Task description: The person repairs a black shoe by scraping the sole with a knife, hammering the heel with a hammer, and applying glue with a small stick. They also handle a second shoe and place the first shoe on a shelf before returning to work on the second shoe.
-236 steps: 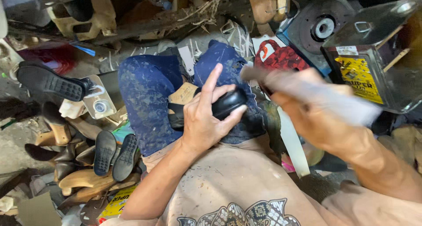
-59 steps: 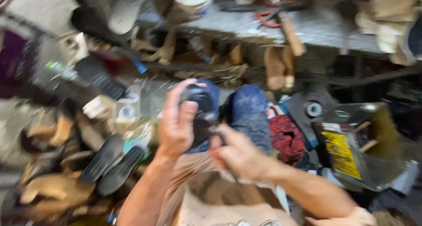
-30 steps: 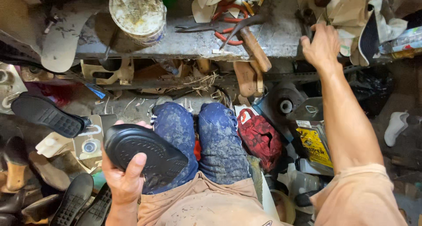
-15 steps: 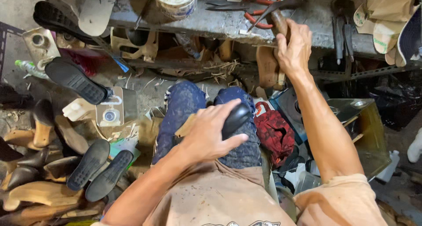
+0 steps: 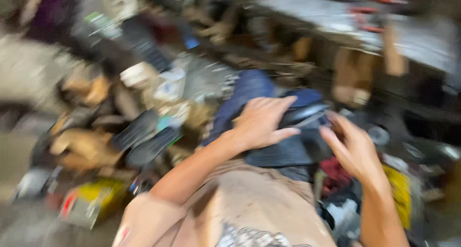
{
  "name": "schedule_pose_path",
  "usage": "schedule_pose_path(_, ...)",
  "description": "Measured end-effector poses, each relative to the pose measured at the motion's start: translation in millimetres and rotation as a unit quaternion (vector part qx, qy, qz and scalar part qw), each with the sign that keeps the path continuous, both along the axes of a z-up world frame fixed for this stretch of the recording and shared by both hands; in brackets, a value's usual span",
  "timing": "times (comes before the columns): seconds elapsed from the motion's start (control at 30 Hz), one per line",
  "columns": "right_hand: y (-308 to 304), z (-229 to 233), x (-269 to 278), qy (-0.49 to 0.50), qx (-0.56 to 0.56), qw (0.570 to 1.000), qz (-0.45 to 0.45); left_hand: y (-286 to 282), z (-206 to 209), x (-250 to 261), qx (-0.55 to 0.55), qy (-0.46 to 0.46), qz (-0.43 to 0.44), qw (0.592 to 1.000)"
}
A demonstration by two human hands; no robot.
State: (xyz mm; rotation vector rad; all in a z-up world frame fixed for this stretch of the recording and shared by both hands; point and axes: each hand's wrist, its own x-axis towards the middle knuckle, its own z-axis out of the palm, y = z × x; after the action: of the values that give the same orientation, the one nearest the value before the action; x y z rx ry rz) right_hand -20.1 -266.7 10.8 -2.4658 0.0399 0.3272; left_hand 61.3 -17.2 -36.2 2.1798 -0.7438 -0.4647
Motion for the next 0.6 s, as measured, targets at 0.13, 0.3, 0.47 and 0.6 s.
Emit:
schedule_pose_path(0.13,3,11,-78,0.063,-0.004,0.995,-0.072,-9,-23,-3,-0.044,-0.072,0.001,0.996)
schedule_pose_path(0.3,20,16,-79,0.002,0.097,0.994,-0.059,5,20,-59,-0.273,-0.156,0.029,0.949)
schedule_pose_path(0.47,22,9,-75,-0.031,0.211,0.977,-0.008,68,80,-97,-0.194,0.165,-0.211,0.944)
schedule_pose_path(0.6,9,-19,-66,-0.046,0.275,0.960,0.016,148,32,-102,-0.263,0.185,-0.054,0.945)
